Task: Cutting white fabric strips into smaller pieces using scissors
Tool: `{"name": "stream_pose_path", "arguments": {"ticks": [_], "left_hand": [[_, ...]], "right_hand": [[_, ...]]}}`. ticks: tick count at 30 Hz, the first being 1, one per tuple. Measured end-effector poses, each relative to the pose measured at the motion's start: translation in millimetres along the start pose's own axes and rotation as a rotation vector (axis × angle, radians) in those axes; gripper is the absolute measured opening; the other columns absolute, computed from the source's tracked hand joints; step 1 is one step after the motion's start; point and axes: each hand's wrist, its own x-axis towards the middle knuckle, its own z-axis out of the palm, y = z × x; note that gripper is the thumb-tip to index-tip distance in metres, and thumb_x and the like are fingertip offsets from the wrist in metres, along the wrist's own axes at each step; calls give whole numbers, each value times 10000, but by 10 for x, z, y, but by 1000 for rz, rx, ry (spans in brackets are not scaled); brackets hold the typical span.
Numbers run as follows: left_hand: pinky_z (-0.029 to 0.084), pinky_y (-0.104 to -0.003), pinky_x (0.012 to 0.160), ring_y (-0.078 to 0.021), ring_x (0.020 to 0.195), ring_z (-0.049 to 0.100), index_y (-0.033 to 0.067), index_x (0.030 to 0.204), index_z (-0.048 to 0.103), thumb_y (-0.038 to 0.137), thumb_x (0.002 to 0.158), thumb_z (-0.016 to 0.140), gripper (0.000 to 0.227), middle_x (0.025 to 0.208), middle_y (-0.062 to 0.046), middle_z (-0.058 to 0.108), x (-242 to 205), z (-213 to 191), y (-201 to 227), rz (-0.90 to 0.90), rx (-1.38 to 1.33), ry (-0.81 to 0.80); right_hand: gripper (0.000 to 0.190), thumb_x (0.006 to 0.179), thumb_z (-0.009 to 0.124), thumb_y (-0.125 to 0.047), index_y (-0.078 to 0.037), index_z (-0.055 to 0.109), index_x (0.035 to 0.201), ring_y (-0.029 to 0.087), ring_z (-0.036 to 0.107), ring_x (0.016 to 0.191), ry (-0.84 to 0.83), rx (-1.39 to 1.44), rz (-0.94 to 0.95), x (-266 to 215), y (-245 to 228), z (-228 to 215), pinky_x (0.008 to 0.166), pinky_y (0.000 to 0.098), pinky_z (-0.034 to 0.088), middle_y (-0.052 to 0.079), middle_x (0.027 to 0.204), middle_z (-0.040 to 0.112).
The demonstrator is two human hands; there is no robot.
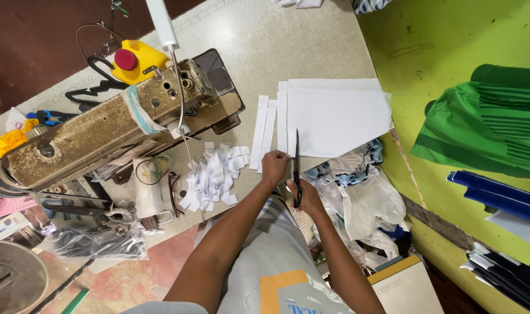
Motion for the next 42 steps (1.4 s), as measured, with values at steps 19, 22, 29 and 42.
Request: {"name": "stream_pose_path", "arguments": {"ticks": [19, 22, 29, 42], "left_hand": [[594, -465, 789, -391, 945, 738, 49, 948, 804, 244, 891, 714, 222, 900, -194, 770, -37, -12, 46, -15, -3, -4], [591, -464, 786, -386, 949, 738, 68, 932, 808, 258, 873, 718, 219, 888, -175, 772, 1, 9, 15, -28, 3, 2], [591, -467, 812, -394, 970, 734, 72, 937, 810, 267, 870, 710, 229, 909, -179, 775, -30, -37, 60, -41, 2, -4], [583, -479, 827, -399, 975, 730, 87, 915, 810, 307, 866, 689, 256, 915, -174, 774, -109, -107, 121, -44, 12, -29]], "right_hand": [[678, 935, 627, -686, -8, 610, 918, 245, 743, 651, -38, -39, -43, 24, -423, -62, 483, 306, 644, 182, 660, 683], [585, 950, 663, -597, -26, 610, 837, 239, 724, 556, 14, -33, -34, 60, -397, -39, 377, 255, 599, 188, 598, 674], [623, 941, 642, -631, -13, 608, 867, 260, 746, 621, -21, -24, -7, 68, -592, -81, 444, 298, 633, 201, 654, 685], [678, 944, 632, -671, 1, 625, 1037, 306, 759, 709, -30, 24, -37, 112, -758, -71, 528, 374, 664, 202, 734, 661]]}}
